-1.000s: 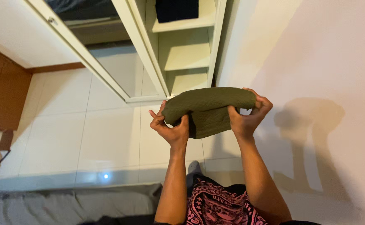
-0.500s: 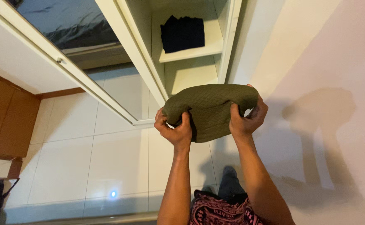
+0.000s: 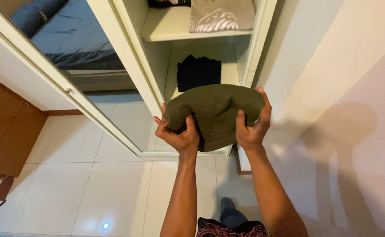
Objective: The person folds a pair of green shorts and a pair of gray shorts on a bed, then places both items into a wardrobe.
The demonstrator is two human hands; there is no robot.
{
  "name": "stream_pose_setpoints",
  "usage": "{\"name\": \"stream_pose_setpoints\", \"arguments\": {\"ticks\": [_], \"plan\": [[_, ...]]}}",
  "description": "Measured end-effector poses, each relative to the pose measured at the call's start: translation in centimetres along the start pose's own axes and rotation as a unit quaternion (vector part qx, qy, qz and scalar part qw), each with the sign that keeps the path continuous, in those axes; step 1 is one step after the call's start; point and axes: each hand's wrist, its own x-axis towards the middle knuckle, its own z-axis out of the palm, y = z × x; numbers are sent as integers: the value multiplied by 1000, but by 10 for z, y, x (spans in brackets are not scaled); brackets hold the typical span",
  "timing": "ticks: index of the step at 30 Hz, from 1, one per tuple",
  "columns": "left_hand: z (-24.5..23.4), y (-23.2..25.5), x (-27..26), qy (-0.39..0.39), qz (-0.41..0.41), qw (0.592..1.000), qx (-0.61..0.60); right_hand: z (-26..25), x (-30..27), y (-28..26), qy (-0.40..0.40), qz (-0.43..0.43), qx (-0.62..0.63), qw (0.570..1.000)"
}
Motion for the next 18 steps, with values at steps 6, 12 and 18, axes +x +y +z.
{"name": "stream_pose_setpoints", "arguments": {"ticks": [6, 12, 18], "plan": [[53, -17, 27, 51, 28, 998, 27, 13, 63, 40, -45, -108, 57, 991], [99, -20, 62, 80, 31, 994, -64, 19, 114, 59, -68, -41, 40, 996], [138, -20, 110, 57, 107, 988, -98, 41, 158, 89, -7, -82, -17, 996]]}}
